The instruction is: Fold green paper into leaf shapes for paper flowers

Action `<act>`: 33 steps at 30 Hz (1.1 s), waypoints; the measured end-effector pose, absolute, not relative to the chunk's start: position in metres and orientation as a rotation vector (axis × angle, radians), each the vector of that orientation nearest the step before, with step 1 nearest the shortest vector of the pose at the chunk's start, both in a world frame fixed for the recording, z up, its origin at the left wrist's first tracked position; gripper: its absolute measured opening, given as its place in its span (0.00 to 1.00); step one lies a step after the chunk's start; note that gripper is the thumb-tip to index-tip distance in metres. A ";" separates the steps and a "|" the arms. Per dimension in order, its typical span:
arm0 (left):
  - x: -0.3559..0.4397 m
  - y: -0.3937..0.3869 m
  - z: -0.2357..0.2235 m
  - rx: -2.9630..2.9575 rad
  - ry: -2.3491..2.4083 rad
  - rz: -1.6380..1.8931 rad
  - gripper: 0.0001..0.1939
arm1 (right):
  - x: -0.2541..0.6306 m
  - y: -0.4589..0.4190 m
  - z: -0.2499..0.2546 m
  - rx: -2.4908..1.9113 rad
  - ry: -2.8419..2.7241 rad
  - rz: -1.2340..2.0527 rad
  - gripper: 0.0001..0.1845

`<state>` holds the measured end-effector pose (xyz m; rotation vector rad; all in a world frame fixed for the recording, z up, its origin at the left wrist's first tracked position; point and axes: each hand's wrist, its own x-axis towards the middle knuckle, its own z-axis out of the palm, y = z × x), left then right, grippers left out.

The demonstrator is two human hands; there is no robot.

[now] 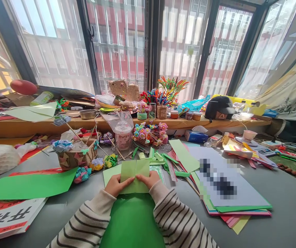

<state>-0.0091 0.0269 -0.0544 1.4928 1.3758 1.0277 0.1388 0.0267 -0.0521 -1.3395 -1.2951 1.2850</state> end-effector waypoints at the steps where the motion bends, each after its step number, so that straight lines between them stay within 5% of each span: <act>1: -0.009 0.027 -0.055 1.504 1.380 1.030 0.21 | 0.139 0.027 -0.052 -1.349 -1.306 1.284 0.13; 33: -0.008 0.025 -0.054 1.578 1.409 1.059 0.21 | 0.138 0.028 -0.054 -1.343 -1.369 1.228 0.15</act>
